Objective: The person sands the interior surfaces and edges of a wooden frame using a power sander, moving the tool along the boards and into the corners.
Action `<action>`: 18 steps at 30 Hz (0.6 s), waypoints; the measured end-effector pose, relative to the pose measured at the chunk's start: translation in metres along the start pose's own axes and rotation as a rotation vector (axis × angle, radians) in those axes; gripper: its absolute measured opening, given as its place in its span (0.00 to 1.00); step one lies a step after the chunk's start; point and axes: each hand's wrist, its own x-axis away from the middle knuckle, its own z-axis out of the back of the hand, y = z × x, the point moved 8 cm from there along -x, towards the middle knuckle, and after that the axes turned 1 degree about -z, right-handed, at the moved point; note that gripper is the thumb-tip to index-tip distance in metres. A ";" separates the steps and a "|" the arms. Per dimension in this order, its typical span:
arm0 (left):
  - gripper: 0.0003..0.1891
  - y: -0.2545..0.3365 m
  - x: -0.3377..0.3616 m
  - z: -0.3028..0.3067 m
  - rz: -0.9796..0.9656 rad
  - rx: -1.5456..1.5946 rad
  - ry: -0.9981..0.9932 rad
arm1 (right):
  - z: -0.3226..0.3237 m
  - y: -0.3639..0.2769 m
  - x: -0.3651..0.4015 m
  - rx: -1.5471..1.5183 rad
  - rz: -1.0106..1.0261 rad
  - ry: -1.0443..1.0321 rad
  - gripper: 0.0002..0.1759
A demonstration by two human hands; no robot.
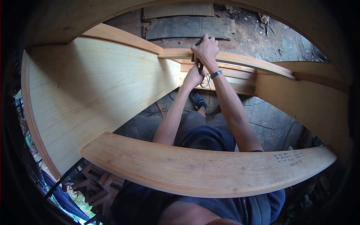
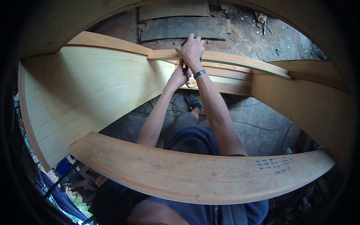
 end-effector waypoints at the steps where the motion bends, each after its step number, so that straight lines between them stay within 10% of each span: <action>1: 0.47 0.001 -0.001 -0.006 0.005 -0.007 0.001 | 0.003 0.004 -0.001 0.001 0.008 -0.003 0.24; 18: 0.48 0.000 0.017 0.030 0.043 -0.025 -0.004 | -0.019 -0.025 0.010 0.036 -0.021 -0.027 0.26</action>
